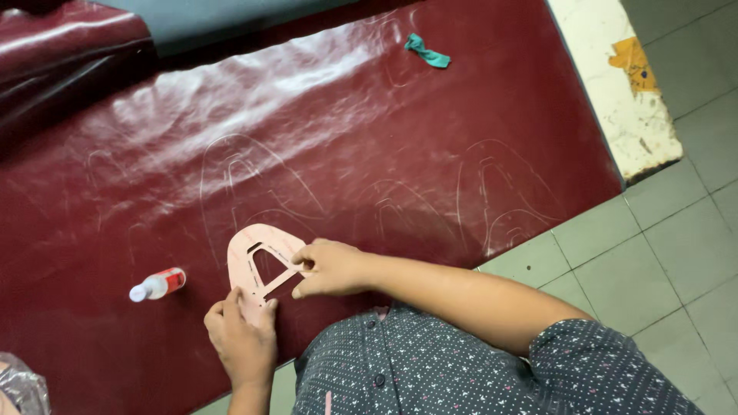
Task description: The person takes pink shoe pattern pieces out of a plastic bag and lays them on the work table. They hold a pattern piece in place and trace along its inner edge with a small marking tool, then rub chalk marks on the table with a small eraser and place another pattern piece to trace.
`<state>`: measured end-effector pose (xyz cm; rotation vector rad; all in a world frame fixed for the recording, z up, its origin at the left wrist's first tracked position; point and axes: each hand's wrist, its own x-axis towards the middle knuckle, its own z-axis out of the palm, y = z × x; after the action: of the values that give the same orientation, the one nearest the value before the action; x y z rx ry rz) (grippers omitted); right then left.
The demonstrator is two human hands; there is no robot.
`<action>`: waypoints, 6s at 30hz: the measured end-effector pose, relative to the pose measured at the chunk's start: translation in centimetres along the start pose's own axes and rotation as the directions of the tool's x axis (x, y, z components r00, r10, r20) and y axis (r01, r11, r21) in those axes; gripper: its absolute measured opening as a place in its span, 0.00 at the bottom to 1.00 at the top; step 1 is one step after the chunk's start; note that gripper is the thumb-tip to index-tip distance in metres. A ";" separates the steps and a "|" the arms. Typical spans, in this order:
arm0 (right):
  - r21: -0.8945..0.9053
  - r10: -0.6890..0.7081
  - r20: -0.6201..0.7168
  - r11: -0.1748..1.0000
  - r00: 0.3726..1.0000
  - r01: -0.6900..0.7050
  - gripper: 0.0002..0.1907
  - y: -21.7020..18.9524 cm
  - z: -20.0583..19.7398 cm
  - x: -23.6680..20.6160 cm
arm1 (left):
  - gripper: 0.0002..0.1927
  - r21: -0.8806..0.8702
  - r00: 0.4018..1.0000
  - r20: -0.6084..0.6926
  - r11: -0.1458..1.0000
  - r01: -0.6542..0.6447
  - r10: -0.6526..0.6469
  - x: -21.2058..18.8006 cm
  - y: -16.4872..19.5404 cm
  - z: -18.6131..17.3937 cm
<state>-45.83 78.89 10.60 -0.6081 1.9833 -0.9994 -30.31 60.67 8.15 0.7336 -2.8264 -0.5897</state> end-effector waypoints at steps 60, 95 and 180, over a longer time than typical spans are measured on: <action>-0.149 -0.008 -0.738 0.977 0.675 -0.151 0.15 12.9 -13.4 -6.3 | 0.22 -0.282 0.869 0.261 0.894 -0.348 0.421 13.0 9.4 6.7; -0.189 -0.012 -0.725 0.965 0.689 -0.182 0.16 12.8 -12.5 -6.7 | 0.26 -0.320 0.853 0.257 0.873 -0.369 0.455 13.2 8.4 6.4; 0.590 0.366 -0.517 0.807 0.774 0.012 0.16 12.0 -13.3 -7.0 | 0.31 -0.239 0.862 0.122 0.858 -0.455 0.491 9.7 7.4 5.7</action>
<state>-53.73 96.31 8.60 0.3024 2.0494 -1.7228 -43.30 63.69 6.54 -0.0710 -2.8798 -0.8665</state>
